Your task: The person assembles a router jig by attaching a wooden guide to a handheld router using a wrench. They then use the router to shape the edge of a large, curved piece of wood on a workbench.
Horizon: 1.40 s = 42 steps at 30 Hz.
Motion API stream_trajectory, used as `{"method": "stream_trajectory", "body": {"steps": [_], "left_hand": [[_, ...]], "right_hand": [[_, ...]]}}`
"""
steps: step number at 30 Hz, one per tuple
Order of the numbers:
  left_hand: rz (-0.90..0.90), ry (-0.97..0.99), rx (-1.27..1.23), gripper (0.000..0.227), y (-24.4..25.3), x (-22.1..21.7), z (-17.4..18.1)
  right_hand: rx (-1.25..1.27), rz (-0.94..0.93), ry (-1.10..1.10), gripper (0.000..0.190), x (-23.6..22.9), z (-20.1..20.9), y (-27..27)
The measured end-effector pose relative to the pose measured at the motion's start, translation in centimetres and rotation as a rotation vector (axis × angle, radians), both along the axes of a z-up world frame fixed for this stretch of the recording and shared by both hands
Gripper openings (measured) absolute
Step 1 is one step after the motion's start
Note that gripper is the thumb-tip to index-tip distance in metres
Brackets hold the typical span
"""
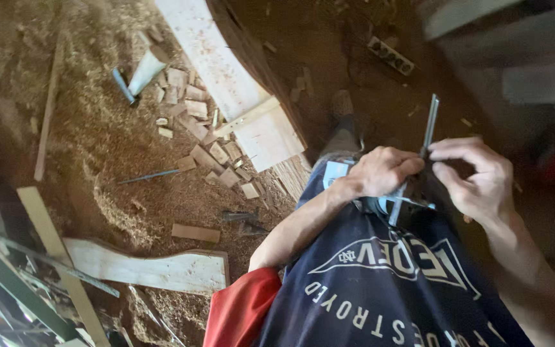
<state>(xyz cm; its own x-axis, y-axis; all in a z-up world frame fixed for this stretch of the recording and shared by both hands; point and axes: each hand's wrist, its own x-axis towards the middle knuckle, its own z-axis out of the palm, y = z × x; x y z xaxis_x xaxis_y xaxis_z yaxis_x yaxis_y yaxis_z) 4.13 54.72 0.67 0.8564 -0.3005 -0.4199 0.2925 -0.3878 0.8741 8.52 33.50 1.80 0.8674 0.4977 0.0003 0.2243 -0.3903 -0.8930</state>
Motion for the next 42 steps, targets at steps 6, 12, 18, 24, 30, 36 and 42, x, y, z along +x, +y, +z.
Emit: {"method": "stream_trajectory", "body": {"steps": [6, 12, 18, 24, 30, 36, 42], "left_hand": [[0.009, 0.034, 0.061, 0.033, -0.4, 0.4, 0.0], [-0.013, -0.096, -0.006, 0.032, 0.4, -0.3, 0.0], [0.031, 0.057, -0.052, 0.035, 1.0, 0.4, 1.4], [-0.009, 0.063, -0.033, 0.036, 0.7, 0.5, 0.8], [-0.014, 0.107, -0.077, 0.036, 0.7, 1.1, 1.1], [-0.002, 0.126, -0.073, 0.036, 0.7, 1.1, 0.9], [-0.005, 0.144, -0.052, 0.039, 0.5, 1.2, 0.3]], "right_hand": [[0.024, 0.031, -0.048, 0.008, 0.8, -0.1, 0.5], [-0.172, -0.019, 0.024, 0.018, 1.1, 1.9, 1.1], [0.136, -0.022, 0.031, 0.022, 1.3, 2.8, 1.3], [0.036, 0.007, 0.001, 0.016, 0.2, 0.9, 0.0], [0.055, -0.011, -0.112, 0.007, -0.5, -1.0, -0.4], [0.061, -0.098, -0.008, 0.013, -0.9, -0.6, 0.1], [-0.005, -0.155, 0.104, 0.021, -0.9, -0.7, -0.2]]}}
